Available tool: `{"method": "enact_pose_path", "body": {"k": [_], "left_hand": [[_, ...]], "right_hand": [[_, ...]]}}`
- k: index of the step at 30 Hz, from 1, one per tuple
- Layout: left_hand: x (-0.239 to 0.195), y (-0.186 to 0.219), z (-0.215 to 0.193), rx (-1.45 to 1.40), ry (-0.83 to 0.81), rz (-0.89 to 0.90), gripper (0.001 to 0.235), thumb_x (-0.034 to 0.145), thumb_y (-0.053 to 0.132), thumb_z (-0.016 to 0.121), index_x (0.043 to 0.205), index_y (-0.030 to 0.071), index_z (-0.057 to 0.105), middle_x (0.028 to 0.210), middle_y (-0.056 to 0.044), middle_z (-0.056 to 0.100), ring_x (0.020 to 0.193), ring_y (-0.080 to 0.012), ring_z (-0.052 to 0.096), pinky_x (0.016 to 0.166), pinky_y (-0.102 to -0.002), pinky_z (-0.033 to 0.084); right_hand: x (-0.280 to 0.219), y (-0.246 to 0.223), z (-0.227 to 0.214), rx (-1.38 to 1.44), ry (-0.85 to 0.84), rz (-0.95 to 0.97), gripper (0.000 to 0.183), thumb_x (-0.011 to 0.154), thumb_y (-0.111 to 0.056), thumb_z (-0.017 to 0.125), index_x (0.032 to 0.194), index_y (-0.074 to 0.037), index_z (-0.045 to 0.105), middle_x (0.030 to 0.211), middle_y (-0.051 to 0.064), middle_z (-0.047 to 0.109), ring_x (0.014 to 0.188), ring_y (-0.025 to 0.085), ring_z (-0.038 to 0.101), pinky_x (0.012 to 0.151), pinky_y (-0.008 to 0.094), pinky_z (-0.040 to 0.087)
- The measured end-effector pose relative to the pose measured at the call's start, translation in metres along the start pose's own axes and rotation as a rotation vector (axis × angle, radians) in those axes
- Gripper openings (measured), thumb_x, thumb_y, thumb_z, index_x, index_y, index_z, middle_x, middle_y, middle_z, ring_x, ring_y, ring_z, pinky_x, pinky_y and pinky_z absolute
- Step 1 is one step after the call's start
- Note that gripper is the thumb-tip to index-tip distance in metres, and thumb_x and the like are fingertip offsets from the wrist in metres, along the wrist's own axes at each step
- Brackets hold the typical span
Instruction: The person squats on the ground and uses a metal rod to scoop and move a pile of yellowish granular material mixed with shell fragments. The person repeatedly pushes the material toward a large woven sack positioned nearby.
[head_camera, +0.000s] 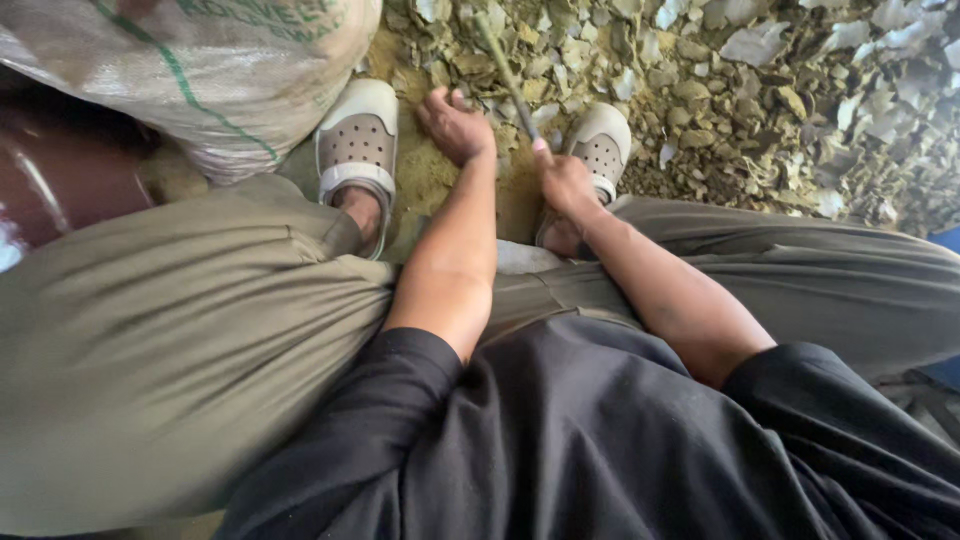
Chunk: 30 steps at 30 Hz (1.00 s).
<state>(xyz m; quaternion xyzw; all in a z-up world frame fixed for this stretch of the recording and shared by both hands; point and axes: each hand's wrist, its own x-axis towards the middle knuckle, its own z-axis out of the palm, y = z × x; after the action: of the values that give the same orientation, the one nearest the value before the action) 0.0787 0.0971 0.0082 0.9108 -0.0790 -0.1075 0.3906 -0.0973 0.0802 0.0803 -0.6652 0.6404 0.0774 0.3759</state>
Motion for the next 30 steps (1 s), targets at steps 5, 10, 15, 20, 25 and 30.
{"method": "enact_pose_path", "body": {"k": [5,10,15,20,25,30], "left_hand": [[0.025,0.004,0.045,-0.401,-0.023,-0.098,0.021,0.102,0.031,0.072,0.112,0.013,0.069,0.105,-0.004,0.075,0.09,-0.02,0.077,0.08,-0.039,0.063],[0.062,0.017,0.054,-0.201,-0.017,0.045,0.016,0.094,0.024,0.069,0.109,0.019,0.072,0.121,-0.007,0.07,0.109,-0.0284,0.065,0.088,-0.043,0.055],[0.029,-0.002,0.004,-0.048,0.096,0.067,0.015,0.097,0.019,0.062,0.111,0.016,0.067,0.118,-0.01,0.062,0.111,-0.0331,0.063,0.094,-0.049,0.051],[-0.013,-0.01,-0.032,0.075,-0.486,0.411,0.03,0.099,0.043,0.067,0.099,0.013,0.068,0.107,-0.011,0.065,0.103,-0.0341,0.063,0.09,-0.049,0.05],[-0.029,0.003,-0.028,0.202,-0.918,1.282,0.033,0.104,0.04,0.065,0.103,0.006,0.067,0.113,-0.012,0.063,0.115,-0.0312,0.056,0.103,-0.045,0.045],[-0.027,-0.006,-0.045,0.426,-0.971,1.895,0.046,0.102,0.023,0.055,0.145,0.007,0.053,0.159,-0.01,0.04,0.151,-0.0266,0.029,0.125,-0.045,0.021]], "right_hand": [[-0.035,-0.018,-0.02,0.358,0.023,0.126,0.073,0.105,-0.065,0.049,0.084,0.004,0.062,0.07,0.009,0.058,0.066,0.025,0.055,0.063,0.046,0.045],[-0.039,-0.045,-0.042,0.183,-0.107,0.281,0.067,0.098,-0.067,0.051,0.076,-0.006,0.065,0.064,0.006,0.057,0.058,0.021,0.057,0.054,0.043,0.047],[-0.034,-0.047,-0.037,0.207,0.079,0.102,0.076,0.104,-0.067,0.047,0.078,0.002,0.066,0.07,0.018,0.062,0.062,0.03,0.062,0.063,0.048,0.049],[-0.026,-0.037,-0.051,-0.141,0.114,-0.154,0.07,0.109,-0.063,0.051,0.086,0.001,0.071,0.08,0.03,0.068,0.083,0.046,0.068,0.076,0.054,0.052],[-0.019,-0.053,-0.111,-0.22,0.225,-0.339,0.053,0.109,-0.052,0.055,0.095,-0.003,0.072,0.08,0.022,0.069,0.075,0.039,0.072,0.066,0.051,0.057],[-0.043,-0.023,-0.263,-0.516,0.281,-0.188,0.051,0.114,-0.05,0.051,0.097,-0.007,0.073,0.079,0.02,0.067,0.072,0.036,0.07,0.064,0.05,0.055]]}}
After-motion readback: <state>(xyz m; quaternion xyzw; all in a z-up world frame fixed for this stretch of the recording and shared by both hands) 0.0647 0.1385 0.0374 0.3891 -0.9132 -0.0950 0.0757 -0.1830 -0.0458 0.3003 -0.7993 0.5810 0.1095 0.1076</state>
